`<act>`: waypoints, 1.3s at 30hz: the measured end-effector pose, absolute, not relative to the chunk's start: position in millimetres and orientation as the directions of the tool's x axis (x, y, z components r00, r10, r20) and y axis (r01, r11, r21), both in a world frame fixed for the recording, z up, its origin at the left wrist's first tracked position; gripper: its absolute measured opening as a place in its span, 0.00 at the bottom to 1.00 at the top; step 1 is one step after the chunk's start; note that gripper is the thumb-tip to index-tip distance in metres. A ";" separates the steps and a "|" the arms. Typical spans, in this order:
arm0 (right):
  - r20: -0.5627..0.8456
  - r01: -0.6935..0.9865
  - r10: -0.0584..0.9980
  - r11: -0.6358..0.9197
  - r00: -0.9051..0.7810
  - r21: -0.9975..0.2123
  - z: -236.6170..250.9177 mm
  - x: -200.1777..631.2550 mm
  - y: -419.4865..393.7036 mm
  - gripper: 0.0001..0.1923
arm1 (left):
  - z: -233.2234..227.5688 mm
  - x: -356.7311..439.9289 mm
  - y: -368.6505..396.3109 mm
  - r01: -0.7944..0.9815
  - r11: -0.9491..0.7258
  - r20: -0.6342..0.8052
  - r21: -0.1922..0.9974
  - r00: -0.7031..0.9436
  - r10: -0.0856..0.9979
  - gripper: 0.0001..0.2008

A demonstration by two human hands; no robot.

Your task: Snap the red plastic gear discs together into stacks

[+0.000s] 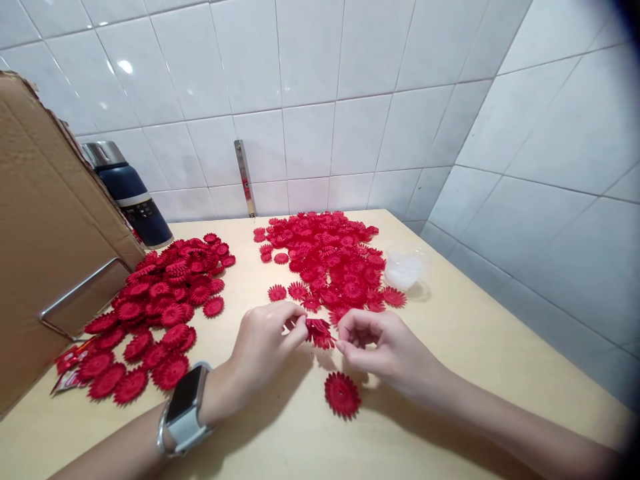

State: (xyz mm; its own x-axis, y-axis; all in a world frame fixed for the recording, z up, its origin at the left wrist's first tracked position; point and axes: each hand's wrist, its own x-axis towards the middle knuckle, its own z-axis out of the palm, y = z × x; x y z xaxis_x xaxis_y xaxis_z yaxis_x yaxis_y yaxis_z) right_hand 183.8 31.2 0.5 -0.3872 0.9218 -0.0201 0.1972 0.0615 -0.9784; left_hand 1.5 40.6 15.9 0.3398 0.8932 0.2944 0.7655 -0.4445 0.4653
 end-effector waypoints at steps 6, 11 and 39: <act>0.023 0.251 0.932 0.121 -0.361 -0.960 1.4 183.5 33.4 0.05 | 12.7 -0.9 46.6 0.774 -0.447 0.338 0.448 0.316 0.886 0.09; -0.015 0.218 0.911 0.083 -0.412 -0.972 0.6 184.1 31.2 0.06 | 11.1 -1.4 49.5 0.771 -0.448 0.345 0.453 0.312 0.885 0.10; 0.112 0.230 0.920 0.210 -0.376 -0.950 2.5 180.8 18.7 0.06 | 22.6 5.2 32.5 0.406 -0.284 0.167 0.869 0.300 0.939 0.07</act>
